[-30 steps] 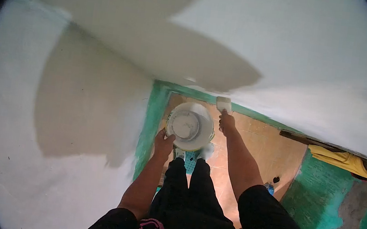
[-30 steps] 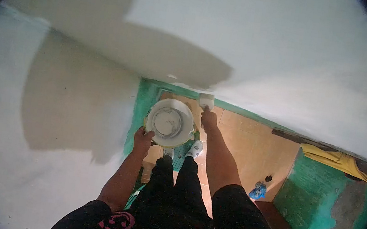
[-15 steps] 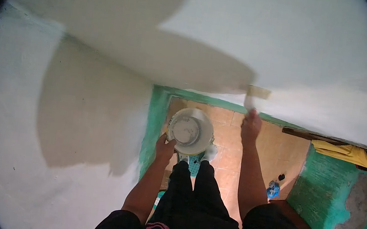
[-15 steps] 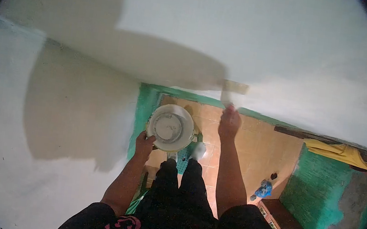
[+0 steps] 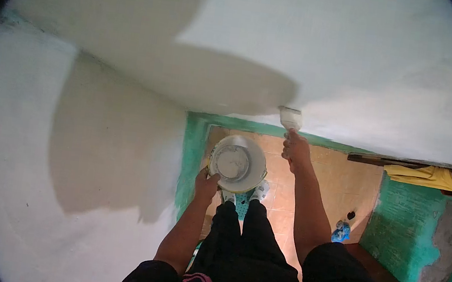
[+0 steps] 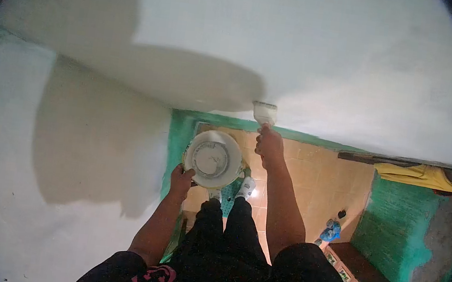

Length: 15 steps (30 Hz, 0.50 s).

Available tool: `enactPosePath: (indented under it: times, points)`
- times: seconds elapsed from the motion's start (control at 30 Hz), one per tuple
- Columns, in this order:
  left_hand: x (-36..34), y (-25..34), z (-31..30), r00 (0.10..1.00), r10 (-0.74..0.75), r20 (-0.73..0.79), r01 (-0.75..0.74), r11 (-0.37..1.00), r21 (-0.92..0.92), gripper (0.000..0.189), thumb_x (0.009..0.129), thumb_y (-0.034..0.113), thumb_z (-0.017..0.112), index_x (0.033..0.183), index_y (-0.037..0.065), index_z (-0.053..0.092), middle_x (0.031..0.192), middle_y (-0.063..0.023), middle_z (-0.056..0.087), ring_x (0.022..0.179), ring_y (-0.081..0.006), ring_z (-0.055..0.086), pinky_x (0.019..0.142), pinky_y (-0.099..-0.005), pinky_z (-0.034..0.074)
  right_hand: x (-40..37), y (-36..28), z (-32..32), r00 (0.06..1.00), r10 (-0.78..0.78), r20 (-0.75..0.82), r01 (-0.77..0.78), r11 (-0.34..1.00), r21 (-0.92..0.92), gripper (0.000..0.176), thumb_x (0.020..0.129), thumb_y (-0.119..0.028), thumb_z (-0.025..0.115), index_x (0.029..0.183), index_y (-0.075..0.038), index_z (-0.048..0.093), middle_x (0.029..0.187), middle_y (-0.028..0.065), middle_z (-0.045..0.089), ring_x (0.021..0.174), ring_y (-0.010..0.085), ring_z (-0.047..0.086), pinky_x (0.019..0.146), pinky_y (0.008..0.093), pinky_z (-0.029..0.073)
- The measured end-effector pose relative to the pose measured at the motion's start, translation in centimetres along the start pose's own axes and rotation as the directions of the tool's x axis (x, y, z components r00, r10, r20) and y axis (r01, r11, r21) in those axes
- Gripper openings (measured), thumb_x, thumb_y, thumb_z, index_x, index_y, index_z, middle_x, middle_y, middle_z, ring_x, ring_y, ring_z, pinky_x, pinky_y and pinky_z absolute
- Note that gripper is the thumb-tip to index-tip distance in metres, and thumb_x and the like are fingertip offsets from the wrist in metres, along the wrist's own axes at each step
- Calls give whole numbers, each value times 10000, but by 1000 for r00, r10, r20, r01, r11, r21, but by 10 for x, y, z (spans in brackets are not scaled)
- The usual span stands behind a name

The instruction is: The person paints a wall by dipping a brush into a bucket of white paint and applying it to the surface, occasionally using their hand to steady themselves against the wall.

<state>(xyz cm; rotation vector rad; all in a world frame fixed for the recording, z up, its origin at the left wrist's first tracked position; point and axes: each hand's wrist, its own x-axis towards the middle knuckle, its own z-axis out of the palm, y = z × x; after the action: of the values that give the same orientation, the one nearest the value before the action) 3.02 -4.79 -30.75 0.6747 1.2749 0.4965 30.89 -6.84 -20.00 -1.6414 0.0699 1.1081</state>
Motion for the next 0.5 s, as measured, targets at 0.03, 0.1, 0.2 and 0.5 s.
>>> enactPosePath:
  times: [0.03, 0.1, 0.2, 0.5]
  points:
    - [-1, 1, 0, 1000, -19, -13, 19, 1000, 19, 333, 781, 41, 621, 1108, -4, 575, 984, -93, 621, 810, -193, 639, 652, -349, 567, -21, -11, 1, 998, -66, -11, 66, 998, 11, 356, 951, -422, 485, 853, -84, 537, 584, -25, 412, 427, 93, 357, 362, 238, 290]
    - [-3, 0, 1, 1000, 21, 0, -21, 1000, 8, 330, 783, 48, 623, 1105, -8, 575, 989, -97, 620, 813, -197, 639, 646, -349, 569, -60, -22, -16, 970, -243, -15, 239, 939, 249, 338, 948, -420, 493, 854, -97, 523, 593, -28, 402, 444, 85, 351, 390, 229, 289]
    - [-20, 18, 2, 999, 50, 8, -50, 999, -6, 322, 785, 56, 625, 1097, -10, 576, 997, -105, 618, 819, -206, 640, 633, -349, 575, -106, -59, -43, 889, -445, -107, 449, 802, 395, 325, 963, -398, 473, 875, -87, 505, 589, -35, 387, 440, 66, 332, 400, 230, 269]
    - [-79, 81, 4, 993, 70, 96, -78, 994, 72, 291, 792, 69, 613, 1061, -28, 558, 990, -132, 611, 803, -240, 649, 628, -380, 596, -193, -104, -65, 855, -517, -48, 519, 851, 80, 342, 977, -363, 452, 941, -35, 544, 607, -27, 403, 456, 72, 337, 414, 225, 291]
